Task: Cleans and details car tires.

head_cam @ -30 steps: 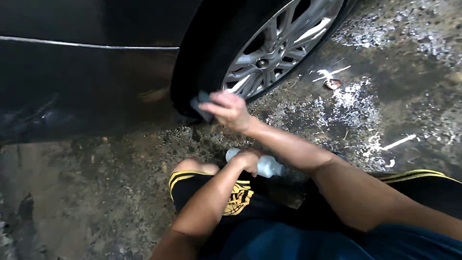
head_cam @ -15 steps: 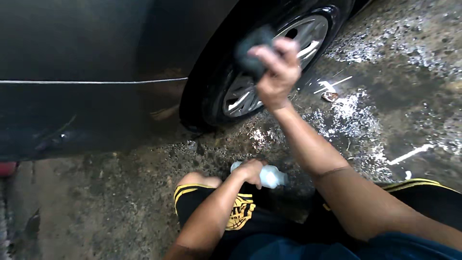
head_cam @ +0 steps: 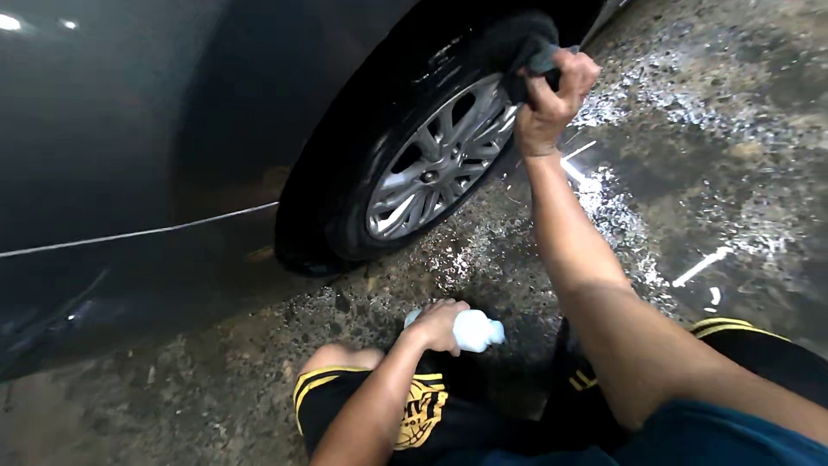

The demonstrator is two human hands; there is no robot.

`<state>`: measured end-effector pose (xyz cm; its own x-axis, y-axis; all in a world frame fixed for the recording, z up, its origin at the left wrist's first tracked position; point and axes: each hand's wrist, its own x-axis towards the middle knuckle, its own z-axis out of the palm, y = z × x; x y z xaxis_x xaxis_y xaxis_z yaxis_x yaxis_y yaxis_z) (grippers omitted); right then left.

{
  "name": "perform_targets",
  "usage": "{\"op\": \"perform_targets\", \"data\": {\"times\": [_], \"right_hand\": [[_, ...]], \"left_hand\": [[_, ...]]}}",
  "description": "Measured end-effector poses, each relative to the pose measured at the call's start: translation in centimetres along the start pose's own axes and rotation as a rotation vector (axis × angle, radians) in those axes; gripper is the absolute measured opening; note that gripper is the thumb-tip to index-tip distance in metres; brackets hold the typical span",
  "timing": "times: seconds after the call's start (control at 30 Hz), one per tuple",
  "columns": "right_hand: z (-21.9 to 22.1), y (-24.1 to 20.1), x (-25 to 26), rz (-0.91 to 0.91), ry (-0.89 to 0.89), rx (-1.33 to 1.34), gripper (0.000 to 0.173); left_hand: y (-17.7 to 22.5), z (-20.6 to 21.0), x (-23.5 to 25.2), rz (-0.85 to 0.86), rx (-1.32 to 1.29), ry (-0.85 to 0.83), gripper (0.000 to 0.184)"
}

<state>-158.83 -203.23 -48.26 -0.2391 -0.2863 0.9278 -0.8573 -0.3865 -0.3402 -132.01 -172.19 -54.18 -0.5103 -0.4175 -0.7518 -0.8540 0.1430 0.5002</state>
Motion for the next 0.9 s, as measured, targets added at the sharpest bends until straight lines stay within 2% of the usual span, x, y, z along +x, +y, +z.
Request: {"op": "perform_targets", "data": {"times": [0.07, 0.13, 0.23, 0.33, 0.43, 0.5, 0.57, 0.63, 0.7, 0.73, 0.8, 0.9], "right_hand": [[-0.1, 3.5, -4.4, 0.225, -0.185, -0.149, 0.027], [-0.6, 3.7, -9.1, 0.530, -0.469, -0.211, 0.045], [-1.5, -0.3, -16.1, 0.968, -0.913, -0.203, 0.052], [-2.7, -8.4, -22.1, 1.237, -1.193, 0.000, 0.043], [-5.2, -19.4, -22.4, 1.553, -1.262, 0.341, 0.042], [-7.5, -25.9, -19.2, 1.816, -1.201, 0.647, 0.042], [-9.0, -29.5, -14.4, 1.948, -1.134, 0.916, 0.043], [-9.9, -30.8, -9.0, 1.845, -1.052, 1.090, 0.042], [-9.9, -30.3, -4.9, 1.582, -0.868, 1.142, 0.042], [-9.7, -29.7, -3.7, 1.407, -0.755, 1.124, 0.045], [-8.9, -28.5, -3.1, 0.957, -0.508, 1.059, 0.043], [-6.9, -27.1, -2.5, 0.183, -0.387, 0.883, 0.025]], "left_hand": [[0.1, 0.0, -0.1, -0.011, 0.021, -0.002, 0.095], [-0.1, 0.0, -0.2, -0.009, 0.038, -0.003, 0.095], [-0.1, 0.4, -0.1, -0.010, 0.039, -0.035, 0.097], [-0.4, 0.9, -0.2, 0.016, 0.036, -0.081, 0.098], [0.0, 1.0, -0.6, 0.009, 0.062, -0.200, 0.085], [1.0, 0.6, -1.2, -0.082, 0.096, -0.273, 0.060], [2.4, -0.4, -2.0, -0.187, 0.089, -0.335, 0.053], [3.0, -0.9, -2.5, -0.197, 0.051, -0.291, 0.058], [3.1, -1.4, -2.7, -0.146, 0.029, -0.230, 0.068], [3.0, -1.3, -2.4, -0.123, 0.031, -0.224, 0.079], [1.9, -0.2, -1.4, -0.087, 0.045, -0.183, 0.095], [0.4, 0.6, -0.8, -0.050, 0.065, -0.153, 0.089]]}}
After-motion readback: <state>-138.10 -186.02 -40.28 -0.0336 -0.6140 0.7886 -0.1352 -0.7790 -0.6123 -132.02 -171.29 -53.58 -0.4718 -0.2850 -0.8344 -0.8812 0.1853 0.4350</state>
